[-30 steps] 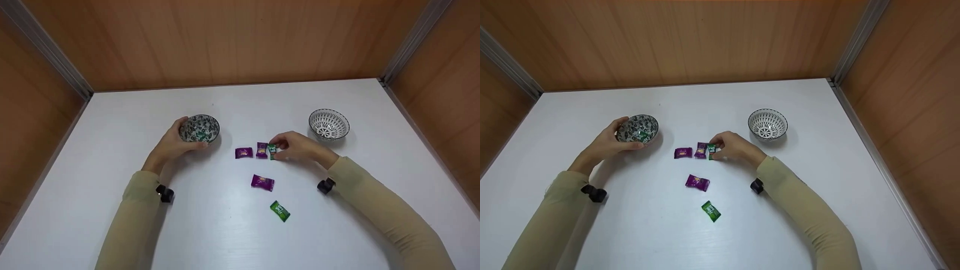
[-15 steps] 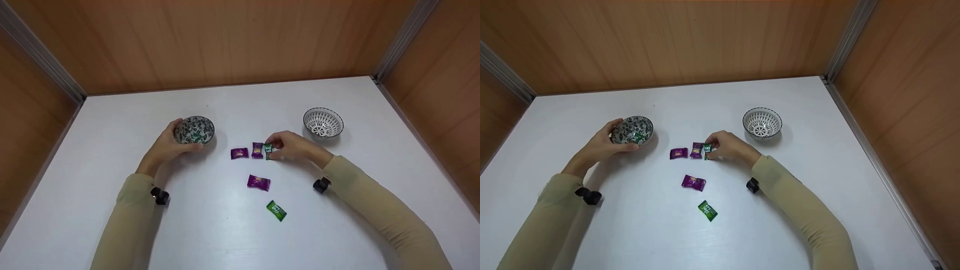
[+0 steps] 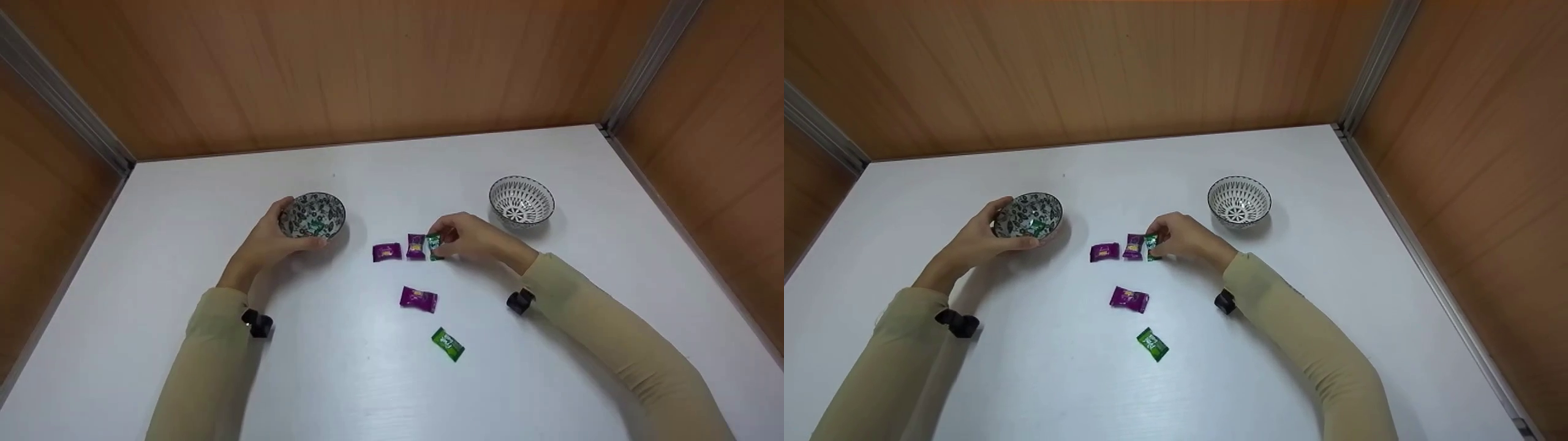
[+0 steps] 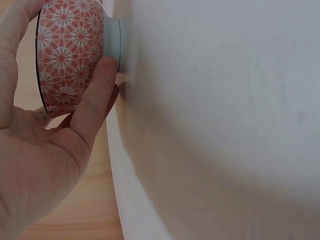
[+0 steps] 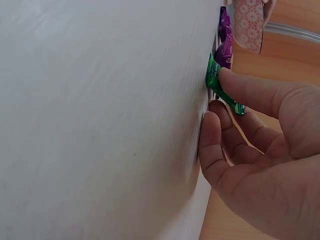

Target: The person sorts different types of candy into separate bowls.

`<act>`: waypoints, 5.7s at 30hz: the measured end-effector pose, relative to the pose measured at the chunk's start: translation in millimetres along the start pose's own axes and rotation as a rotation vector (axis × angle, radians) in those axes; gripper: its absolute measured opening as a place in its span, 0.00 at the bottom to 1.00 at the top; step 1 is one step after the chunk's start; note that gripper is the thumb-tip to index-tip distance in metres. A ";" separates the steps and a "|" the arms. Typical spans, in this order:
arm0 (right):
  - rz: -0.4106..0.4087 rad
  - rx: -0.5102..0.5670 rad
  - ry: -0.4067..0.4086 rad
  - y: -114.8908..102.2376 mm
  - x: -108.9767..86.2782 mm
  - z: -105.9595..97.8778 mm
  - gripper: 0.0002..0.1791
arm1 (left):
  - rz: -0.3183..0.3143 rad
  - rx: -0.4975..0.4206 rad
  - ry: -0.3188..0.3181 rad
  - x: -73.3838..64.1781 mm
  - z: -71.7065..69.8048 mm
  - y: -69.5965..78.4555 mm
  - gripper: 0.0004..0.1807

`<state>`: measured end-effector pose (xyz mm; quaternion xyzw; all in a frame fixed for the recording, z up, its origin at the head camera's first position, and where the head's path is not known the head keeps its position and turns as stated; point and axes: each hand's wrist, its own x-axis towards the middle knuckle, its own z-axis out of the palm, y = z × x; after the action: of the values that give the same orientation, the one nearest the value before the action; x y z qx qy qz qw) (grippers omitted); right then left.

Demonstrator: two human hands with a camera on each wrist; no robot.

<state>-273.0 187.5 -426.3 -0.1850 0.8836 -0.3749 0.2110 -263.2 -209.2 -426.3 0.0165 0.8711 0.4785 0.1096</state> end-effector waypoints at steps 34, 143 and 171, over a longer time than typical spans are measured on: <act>-0.024 0.376 -0.013 -26.4 19.6 -10.6 0.18 | 0.009 -0.021 0.010 1.6 0.3 2.8 0.72; -0.583 0.104 -0.452 -18.8 -77.5 25.4 0.28 | -0.025 0.080 -0.033 6.5 -3.3 6.0 0.72; -0.569 -0.226 -0.439 4.2 -89.6 38.9 0.33 | 0.002 0.199 -0.025 8.9 -2.1 3.1 0.72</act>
<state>-178.4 211.0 -433.0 -0.5210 0.7665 -0.2699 0.2611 -272.6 -208.1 -424.1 0.0344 0.9128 0.3894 0.1179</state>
